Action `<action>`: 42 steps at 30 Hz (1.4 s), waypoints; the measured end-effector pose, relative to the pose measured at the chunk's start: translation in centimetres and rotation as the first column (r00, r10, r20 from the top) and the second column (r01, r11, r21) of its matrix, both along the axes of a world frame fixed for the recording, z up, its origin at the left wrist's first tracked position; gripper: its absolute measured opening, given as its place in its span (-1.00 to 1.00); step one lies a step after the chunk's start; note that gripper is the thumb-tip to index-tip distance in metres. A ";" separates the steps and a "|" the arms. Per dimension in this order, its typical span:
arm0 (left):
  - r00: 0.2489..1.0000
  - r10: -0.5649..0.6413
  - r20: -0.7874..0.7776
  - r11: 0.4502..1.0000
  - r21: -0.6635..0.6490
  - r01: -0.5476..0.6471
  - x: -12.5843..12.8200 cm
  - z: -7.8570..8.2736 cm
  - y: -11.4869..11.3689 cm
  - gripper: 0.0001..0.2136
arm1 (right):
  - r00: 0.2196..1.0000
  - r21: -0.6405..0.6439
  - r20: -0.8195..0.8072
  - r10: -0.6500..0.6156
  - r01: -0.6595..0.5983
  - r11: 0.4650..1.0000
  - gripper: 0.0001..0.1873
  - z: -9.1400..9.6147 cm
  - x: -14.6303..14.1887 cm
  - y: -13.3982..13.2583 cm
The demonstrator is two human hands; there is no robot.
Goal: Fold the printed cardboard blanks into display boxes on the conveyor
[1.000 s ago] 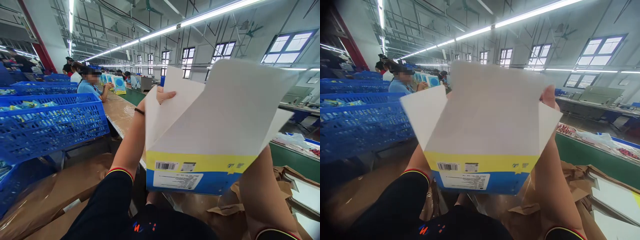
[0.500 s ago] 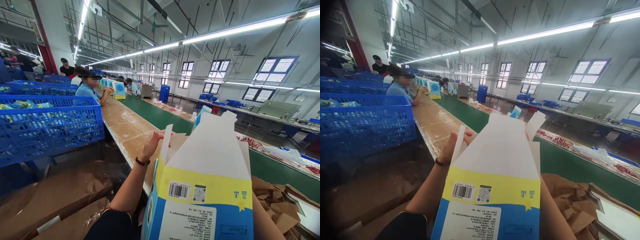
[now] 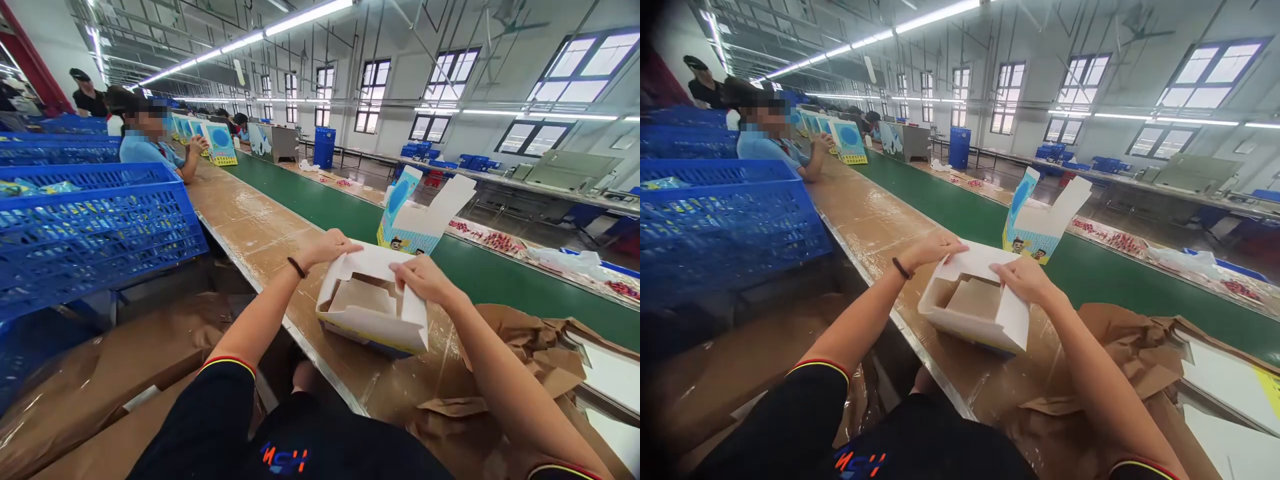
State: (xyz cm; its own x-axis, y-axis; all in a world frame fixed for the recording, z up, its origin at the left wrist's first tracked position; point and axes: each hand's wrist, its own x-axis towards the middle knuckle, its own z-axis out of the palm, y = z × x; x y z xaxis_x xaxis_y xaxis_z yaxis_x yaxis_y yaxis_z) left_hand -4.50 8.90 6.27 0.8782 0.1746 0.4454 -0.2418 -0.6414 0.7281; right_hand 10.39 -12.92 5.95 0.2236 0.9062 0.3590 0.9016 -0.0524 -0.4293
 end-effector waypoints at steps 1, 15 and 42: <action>0.999 0.042 -0.023 0.997 0.058 -0.041 0.0 -0.7 -0.3 -0.35 | 0.999 -0.029 0.036 -0.022 0.023 0.999 -0.12 -0.5 -0.4 0.0; 0.993 -0.056 -0.099 0.987 0.147 0.070 -2.3 -3.2 -0.6 -0.55 | 0.964 -0.036 -0.240 0.119 -0.131 0.991 -0.01 -1.4 -1.7 -3.9; 0.867 0.498 -0.010 0.866 0.049 -0.497 -6.2 -7.3 -3.5 -0.23 | 0.940 0.035 -0.269 -0.209 0.226 0.973 -0.01 -6.6 -2.4 -1.5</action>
State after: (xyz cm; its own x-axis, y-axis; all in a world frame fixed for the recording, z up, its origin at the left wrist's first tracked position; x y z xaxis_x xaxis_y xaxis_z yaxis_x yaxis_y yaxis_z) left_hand -10.68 5.38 -1.04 0.6894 0.5720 0.4445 0.1333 -0.7033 0.6983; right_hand 7.99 -14.42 -0.69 0.5066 0.8018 0.3171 0.7269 -0.1993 -0.6572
